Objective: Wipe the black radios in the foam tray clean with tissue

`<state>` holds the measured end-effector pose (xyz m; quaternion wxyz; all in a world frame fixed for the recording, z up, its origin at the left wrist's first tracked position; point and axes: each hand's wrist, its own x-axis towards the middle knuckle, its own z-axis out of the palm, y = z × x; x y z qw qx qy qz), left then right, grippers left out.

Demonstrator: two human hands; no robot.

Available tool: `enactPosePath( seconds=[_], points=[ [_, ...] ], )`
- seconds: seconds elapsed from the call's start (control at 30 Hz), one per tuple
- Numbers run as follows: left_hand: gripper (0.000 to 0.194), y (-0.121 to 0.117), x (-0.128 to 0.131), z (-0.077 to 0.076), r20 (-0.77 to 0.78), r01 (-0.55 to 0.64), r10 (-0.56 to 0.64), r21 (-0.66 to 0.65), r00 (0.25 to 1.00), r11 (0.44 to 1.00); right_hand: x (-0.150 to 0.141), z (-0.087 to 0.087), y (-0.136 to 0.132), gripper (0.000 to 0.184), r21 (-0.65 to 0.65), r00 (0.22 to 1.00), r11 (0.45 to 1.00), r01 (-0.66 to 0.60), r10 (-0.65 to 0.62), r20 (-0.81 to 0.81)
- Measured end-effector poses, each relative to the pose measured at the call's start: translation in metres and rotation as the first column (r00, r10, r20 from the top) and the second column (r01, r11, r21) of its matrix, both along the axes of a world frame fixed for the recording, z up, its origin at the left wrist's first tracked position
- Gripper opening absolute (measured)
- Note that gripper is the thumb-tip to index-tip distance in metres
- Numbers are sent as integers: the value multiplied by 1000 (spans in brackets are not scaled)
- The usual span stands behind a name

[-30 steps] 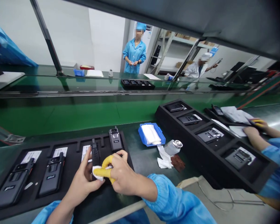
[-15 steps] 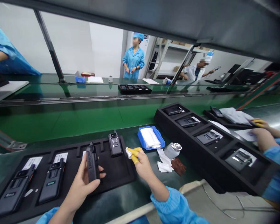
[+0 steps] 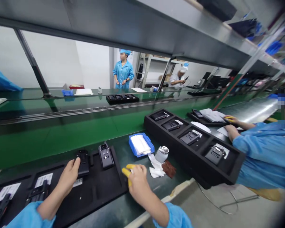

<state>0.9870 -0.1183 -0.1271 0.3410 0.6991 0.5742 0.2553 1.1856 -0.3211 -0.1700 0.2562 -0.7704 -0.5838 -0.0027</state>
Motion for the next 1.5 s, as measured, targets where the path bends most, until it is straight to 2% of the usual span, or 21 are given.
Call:
enactPosePath(
  seconds=[0.07, 0.13, 0.23, 0.37, 0.47, 0.53, 0.63, 0.7, 0.8, 0.9, 1.0, 1.07, 1.17, 1.27, 1.33, 1.4, 1.5],
  points=[
    [40, 4, 0, -5, -94, 29, -29, 2, 995, 1000, -23, 0, 1, 35, 20, 974, 974, -225, 225, -12],
    [39, 3, -1, -6, -203, 78, -78, -8, 976, 997, -42, -2, 4, 36, -31, 925, 925, -379, 379, -21],
    [35, -6, -2, -1, -356, 142, -112, 59, 928, 988, -58, -9, 10, 41, -161, 914, 902, -402, 405, -12],
    [40, -19, -15, 14, -512, 190, -80, 165, 855, 968, -62, -18, 11, 29, -204, 918, 899, -387, 396, 5],
    [49, -26, -51, 26, -597, 164, -17, 193, 802, 967, -58, -22, 3, 28, -188, 924, 906, -378, 383, -12],
    [53, -29, -88, 26, -687, 160, 48, 236, 725, 958, -52, -23, -4, 29, -191, 928, 910, -369, 371, -24],
    [57, -36, -147, 13, -815, 157, 164, 297, 555, 942, -44, -14, -9, 32, -245, 925, 893, -378, 374, -65],
    [63, -41, -176, -1, -839, 117, 207, 303, 503, 946, -42, -1, -6, 43, -271, 914, 874, -405, 393, -99],
    [75, -51, -194, -17, -837, 97, 232, 318, 495, 943, -55, 25, 10, 58, -232, 880, 849, -475, 461, -115],
    [71, -64, -189, -21, -824, 63, 310, 383, 474, 922, -88, 45, 36, 53, -171, 796, 778, -605, 600, -81],
    [64, -73, -182, -21, -808, 47, 366, 434, 461, 900, -130, 49, 66, 58, -197, 710, 694, -692, 703, -18],
    [62, -74, -180, -22, -796, 64, 337, 423, 503, 904, -155, 43, 82, 64, -260, 707, 683, -682, 707, 1],
    [61, -68, -180, -26, -752, 76, 251, 370, 609, 926, -181, 32, 96, 71, -340, 737, 690, -639, 676, -12],
    [62, -64, -181, -30, -696, 84, 206, 358, 688, 930, -192, 25, 100, 71, -338, 768, 709, -619, 636, -74],
    [64, -65, -181, -31, -695, 74, 229, 377, 682, 923, -193, 23, 99, 67, -302, 797, 742, -599, 588, -138],
    [63, -68, -181, -29, -725, 61, 261, 385, 637, 921, -194, 24, 97, 67, -238, 820, 786, -571, 533, -209],
    [65, -70, -185, -23, -761, 87, 252, 374, 598, 923, -199, 25, 97, 73, -130, 817, 837, -531, 466, -341]
  ],
)
